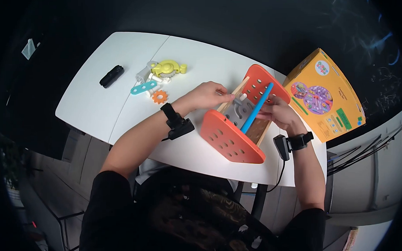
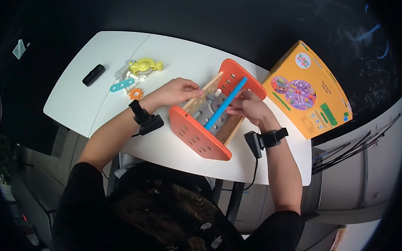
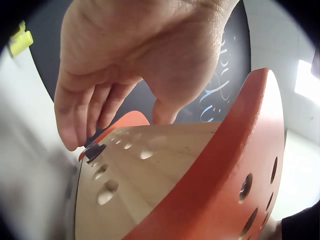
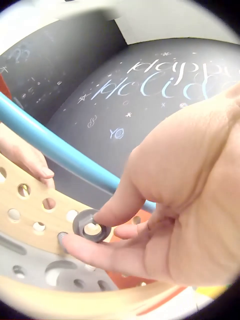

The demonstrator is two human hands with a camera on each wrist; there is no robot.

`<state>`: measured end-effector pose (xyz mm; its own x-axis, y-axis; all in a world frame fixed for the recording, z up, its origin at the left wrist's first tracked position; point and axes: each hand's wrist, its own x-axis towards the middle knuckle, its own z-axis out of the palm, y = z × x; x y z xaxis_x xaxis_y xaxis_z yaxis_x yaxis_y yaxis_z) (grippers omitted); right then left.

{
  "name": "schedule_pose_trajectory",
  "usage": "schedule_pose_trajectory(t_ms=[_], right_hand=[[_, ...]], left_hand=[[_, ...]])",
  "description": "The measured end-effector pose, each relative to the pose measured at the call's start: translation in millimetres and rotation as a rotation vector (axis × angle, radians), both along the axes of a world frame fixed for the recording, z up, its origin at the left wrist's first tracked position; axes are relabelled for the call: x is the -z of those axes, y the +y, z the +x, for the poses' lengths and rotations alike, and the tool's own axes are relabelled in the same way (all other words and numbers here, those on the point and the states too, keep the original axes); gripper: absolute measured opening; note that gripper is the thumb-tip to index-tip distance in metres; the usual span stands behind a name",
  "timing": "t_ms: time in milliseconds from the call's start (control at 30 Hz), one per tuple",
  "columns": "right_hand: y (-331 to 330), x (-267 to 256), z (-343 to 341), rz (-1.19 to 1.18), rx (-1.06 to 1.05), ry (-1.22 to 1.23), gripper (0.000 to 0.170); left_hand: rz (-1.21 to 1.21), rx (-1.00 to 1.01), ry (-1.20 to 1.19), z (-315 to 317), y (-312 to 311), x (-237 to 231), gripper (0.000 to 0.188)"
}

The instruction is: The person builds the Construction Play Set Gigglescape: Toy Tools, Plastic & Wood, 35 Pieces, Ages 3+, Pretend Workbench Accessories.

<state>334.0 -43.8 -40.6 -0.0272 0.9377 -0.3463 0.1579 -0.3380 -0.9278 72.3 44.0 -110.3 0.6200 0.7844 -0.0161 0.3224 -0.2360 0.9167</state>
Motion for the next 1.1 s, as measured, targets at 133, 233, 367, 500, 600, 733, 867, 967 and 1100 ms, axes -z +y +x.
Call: schedule_pose_trajectory(t_ms=[133, 233, 367, 500, 600, 733, 867, 967, 1100], right_hand=[[5.4, -3.2, -17.1, -0.088, -0.024, -0.024, 0.030], [16.1, 8.6, -17.1, -0.125, -0.027, -0.039, 0.030], [34.5, 24.2, -4.7, -0.113, -0.002, -0.159, 0.028], [42.0, 37.4, -2.0, -0.079, -0.018, -0.137, 0.023], [42.4, 37.2, -3.4, -0.105, -0.033, -0.115, 0.021], [41.2, 35.6, -3.4, -0.113, -0.059, -0.071, 0.020], [43.6, 43.8, -3.0, -0.108, -0.087, -0.065, 0.020], [44.3, 45.1, -2.3, -0.110, -0.088, -0.008, 0.021], [42.7, 47.9, -2.7, -0.065, -0.052, -0.008, 0.019]], left_hand=[[-0.035, 0.034, -0.028, -0.2, -4.8, -2.9, 0.059], [-0.074, 0.071, -0.069, -0.5, -4.2, -3.3, 0.060], [-0.059, 0.089, -0.110, -0.6, -2.6, 1.9, 0.068], [-0.020, 0.030, -0.086, 2.6, -2.4, 6.7, 0.067], [-0.042, 0.034, -0.094, 5.4, -3.5, 5.6, 0.064], [-0.096, 0.069, -0.134, 10.3, 0.9, 11.4, 0.064], [-0.099, 0.027, -0.102, 10.2, 0.1, 10.4, 0.063], [-0.086, -0.024, -0.143, 10.1, -0.3, 13.2, 0.065], [-0.121, -0.029, -0.159, 13.2, 0.4, 12.0, 0.063]])
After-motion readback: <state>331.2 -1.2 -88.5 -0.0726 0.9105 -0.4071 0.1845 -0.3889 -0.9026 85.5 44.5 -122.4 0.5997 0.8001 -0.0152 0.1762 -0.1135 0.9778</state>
